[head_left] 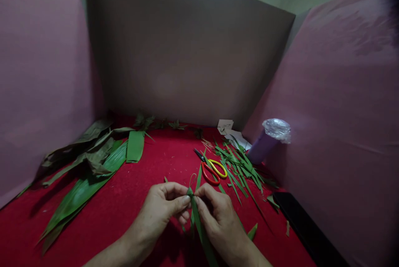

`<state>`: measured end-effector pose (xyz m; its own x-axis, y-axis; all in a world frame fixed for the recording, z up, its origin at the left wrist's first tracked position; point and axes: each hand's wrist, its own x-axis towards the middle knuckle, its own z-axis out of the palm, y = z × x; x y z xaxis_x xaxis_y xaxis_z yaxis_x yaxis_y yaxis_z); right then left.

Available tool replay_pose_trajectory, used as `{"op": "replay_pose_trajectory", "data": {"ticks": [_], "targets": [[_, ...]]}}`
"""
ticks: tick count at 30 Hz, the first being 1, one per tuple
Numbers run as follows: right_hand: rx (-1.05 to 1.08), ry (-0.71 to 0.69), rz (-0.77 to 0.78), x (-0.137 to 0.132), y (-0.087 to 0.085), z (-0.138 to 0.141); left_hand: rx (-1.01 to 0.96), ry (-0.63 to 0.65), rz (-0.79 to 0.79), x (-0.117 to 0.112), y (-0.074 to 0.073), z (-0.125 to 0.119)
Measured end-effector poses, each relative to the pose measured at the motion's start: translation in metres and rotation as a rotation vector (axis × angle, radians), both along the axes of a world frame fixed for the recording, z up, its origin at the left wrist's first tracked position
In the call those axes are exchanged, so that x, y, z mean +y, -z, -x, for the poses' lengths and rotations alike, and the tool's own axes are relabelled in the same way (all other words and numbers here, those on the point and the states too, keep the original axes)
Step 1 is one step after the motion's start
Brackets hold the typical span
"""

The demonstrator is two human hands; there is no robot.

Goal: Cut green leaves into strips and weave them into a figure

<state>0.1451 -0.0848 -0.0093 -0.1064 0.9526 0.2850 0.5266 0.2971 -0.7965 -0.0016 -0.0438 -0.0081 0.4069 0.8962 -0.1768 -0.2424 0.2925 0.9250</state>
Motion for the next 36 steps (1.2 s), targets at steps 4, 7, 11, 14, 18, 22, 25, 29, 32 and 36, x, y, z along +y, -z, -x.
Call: {"op": "replay_pose_trajectory", "data": {"ticks": [4,7,11,14,18,22,25,29,32,36], "targets": [[0.008,0.028,0.032,0.003,0.001,0.0,-0.003,0.011,0.02,0.0,-0.002,0.0],[0.012,0.035,0.021,0.003,0.0,0.001,-0.002,0.018,0.016,0.0,-0.004,0.001],[0.02,0.123,-0.165,-0.001,-0.003,0.002,0.007,-0.011,-0.005,0.0,-0.007,0.002],[-0.008,0.133,-0.232,-0.004,-0.003,0.002,0.003,-0.044,-0.018,0.001,-0.007,0.002],[-0.058,0.176,-0.341,-0.006,-0.004,0.002,0.007,-0.081,-0.034,0.001,-0.008,0.001],[-0.111,0.163,-0.407,-0.008,-0.007,0.004,-0.003,-0.089,-0.037,0.001,-0.01,0.002],[-0.112,0.159,-0.354,-0.006,-0.007,0.005,-0.004,-0.083,-0.038,0.0,-0.012,0.002],[-0.079,0.199,-0.292,-0.003,-0.006,0.005,0.006,-0.097,-0.032,-0.001,-0.015,0.002],[-0.056,0.207,-0.238,-0.004,-0.007,0.005,0.005,-0.097,-0.029,-0.001,-0.014,0.002],[-0.018,0.15,-0.171,-0.003,-0.009,0.005,-0.012,-0.079,-0.031,0.0,-0.009,0.002]]}}
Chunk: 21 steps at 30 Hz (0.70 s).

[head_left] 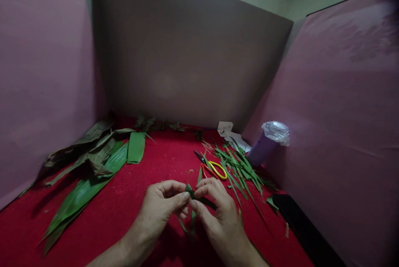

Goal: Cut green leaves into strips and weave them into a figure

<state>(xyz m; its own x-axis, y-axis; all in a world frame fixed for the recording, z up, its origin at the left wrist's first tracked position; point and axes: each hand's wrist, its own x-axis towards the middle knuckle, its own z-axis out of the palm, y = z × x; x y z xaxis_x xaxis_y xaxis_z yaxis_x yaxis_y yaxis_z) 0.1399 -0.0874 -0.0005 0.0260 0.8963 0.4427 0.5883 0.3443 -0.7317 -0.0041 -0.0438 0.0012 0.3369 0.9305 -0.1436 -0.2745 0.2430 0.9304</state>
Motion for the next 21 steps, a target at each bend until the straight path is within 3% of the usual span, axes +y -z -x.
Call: {"op": "replay_pose_trajectory", "data": {"ticks": [8,21], "targets": [[-0.034,-0.052,-0.002,0.0042,-0.0034,0.0042,0.002,0.009,-0.006,0.0003,0.0014,-0.0011],[-0.132,-0.002,-0.047,0.0007,-0.0006,0.0036,-0.009,0.006,0.011,-0.002,0.0033,-0.0032]]}}
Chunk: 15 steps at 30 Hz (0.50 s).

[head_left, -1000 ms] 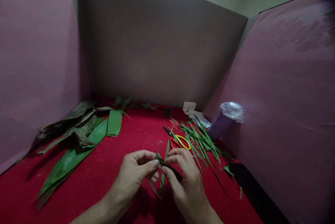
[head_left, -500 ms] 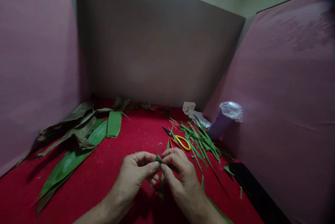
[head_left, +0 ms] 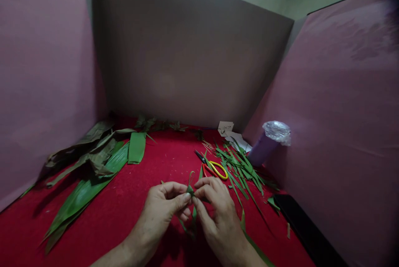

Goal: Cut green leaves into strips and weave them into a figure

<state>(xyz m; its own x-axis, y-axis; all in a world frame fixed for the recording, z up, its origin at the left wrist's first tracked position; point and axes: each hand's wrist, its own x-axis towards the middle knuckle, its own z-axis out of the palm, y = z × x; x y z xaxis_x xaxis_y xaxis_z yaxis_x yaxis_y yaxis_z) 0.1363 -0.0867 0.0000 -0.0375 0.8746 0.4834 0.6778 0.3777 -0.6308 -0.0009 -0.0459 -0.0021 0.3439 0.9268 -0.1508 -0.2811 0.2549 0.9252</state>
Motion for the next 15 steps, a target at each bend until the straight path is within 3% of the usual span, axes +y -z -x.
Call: {"op": "replay_pose_trajectory", "data": {"ticks": [15], "targets": [[0.018,0.027,0.056,0.0034,0.0045,0.0012,0.024,0.014,0.001,-0.001,0.0021,-0.0005]]}}
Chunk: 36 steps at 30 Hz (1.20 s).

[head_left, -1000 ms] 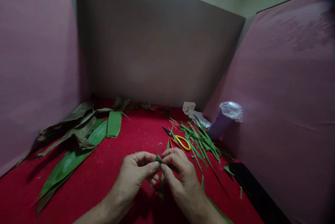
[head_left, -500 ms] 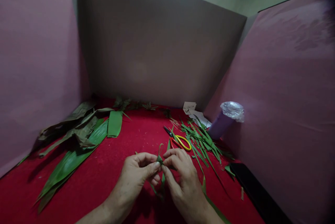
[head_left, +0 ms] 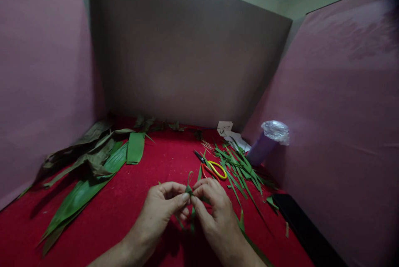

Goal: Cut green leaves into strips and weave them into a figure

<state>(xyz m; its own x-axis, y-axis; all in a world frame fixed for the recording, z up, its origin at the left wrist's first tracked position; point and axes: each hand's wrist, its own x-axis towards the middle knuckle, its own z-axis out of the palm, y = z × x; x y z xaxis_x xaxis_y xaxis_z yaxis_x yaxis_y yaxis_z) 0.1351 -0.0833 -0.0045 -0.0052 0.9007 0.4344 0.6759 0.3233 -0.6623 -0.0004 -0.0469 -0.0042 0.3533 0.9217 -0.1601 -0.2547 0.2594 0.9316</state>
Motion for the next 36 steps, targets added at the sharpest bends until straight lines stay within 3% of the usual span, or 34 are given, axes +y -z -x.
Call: {"op": "replay_pose_trajectory", "data": {"ticks": [8,13,21,36], "targets": [[0.108,-0.134,0.095,0.013,-0.018,-0.015,0.016,-0.017,-0.076,0.007,0.0,0.005],[0.104,-0.143,0.206,0.025,-0.028,-0.024,-0.003,-0.006,-0.068,0.007,0.001,0.007],[0.202,-0.253,0.309,0.021,-0.022,-0.015,-0.026,0.034,-0.082,0.008,0.002,0.007],[0.055,-0.226,0.192,0.015,-0.014,-0.018,-0.001,0.038,-0.057,0.006,0.006,0.005]]}}
